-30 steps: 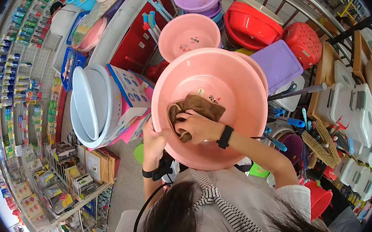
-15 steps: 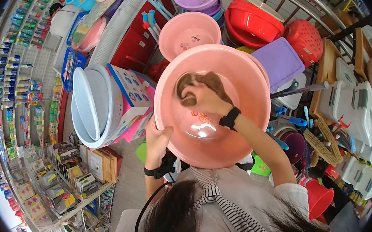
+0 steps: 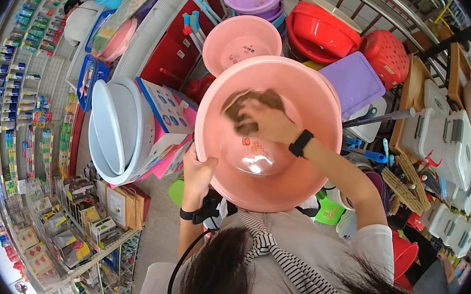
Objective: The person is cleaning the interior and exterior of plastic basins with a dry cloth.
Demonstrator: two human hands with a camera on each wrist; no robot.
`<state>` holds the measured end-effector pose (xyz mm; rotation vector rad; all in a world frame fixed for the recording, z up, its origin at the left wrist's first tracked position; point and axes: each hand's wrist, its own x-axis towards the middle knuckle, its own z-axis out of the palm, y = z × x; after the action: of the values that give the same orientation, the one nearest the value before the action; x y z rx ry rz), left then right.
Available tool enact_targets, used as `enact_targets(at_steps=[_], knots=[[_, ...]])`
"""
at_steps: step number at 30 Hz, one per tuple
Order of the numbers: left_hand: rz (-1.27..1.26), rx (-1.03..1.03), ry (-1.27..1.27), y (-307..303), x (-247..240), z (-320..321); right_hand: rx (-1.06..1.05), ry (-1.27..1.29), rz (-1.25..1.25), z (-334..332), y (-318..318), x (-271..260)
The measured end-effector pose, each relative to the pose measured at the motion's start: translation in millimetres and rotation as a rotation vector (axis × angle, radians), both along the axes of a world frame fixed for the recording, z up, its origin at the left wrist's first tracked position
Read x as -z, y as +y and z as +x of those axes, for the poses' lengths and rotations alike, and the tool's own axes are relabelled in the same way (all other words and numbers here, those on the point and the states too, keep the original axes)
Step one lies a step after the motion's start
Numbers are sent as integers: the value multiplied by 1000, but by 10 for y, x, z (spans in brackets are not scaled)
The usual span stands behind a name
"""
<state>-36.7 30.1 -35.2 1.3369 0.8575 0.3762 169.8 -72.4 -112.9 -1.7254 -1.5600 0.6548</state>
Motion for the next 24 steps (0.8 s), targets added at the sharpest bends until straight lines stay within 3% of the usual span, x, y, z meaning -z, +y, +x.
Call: enact_targets(at_steps=[1,2,3,6,8,9,11,13,15,17,19,21,24], knots=[[-10,-14,0,-12,13,-4,70,-52,-5,40,-2,-41],[-19,-39,8,-24,12,-48,245,-6,-217,188,-20,-91],[-18,-43,10,-28,11,-58,266,-85,-165,244,-38,160],[-22,-32,-4,-38,-14,-34,300,-256,-211,220,-147,279],[-10,-31,2,-50,-44,-26,303,-411,-534,181,-217,264],[-12,-29,5,-53,-36,-35,304,-408,-537,159,-257,227],[-32,-32,3,-55,-16,-43,157,-530,-670,133,-334,143],[-42,-42,2,-64,-42,-18,104,-477,-719,55,-388,117],[-56,-51,-2,-81,-45,0,-273,-647,-872,-40,-411,37],[-40,-44,0,-80,-39,24,-288,-502,-874,-42,-418,-119],[-33,-24,-1,-109,-40,56,-435,-17,-565,-273,-445,-302],[-20,-13,-4,-122,-52,73,-420,151,-492,-328,-389,-609],[16,-1,-14,-145,-65,83,-350,187,-292,-659,-282,-257]])
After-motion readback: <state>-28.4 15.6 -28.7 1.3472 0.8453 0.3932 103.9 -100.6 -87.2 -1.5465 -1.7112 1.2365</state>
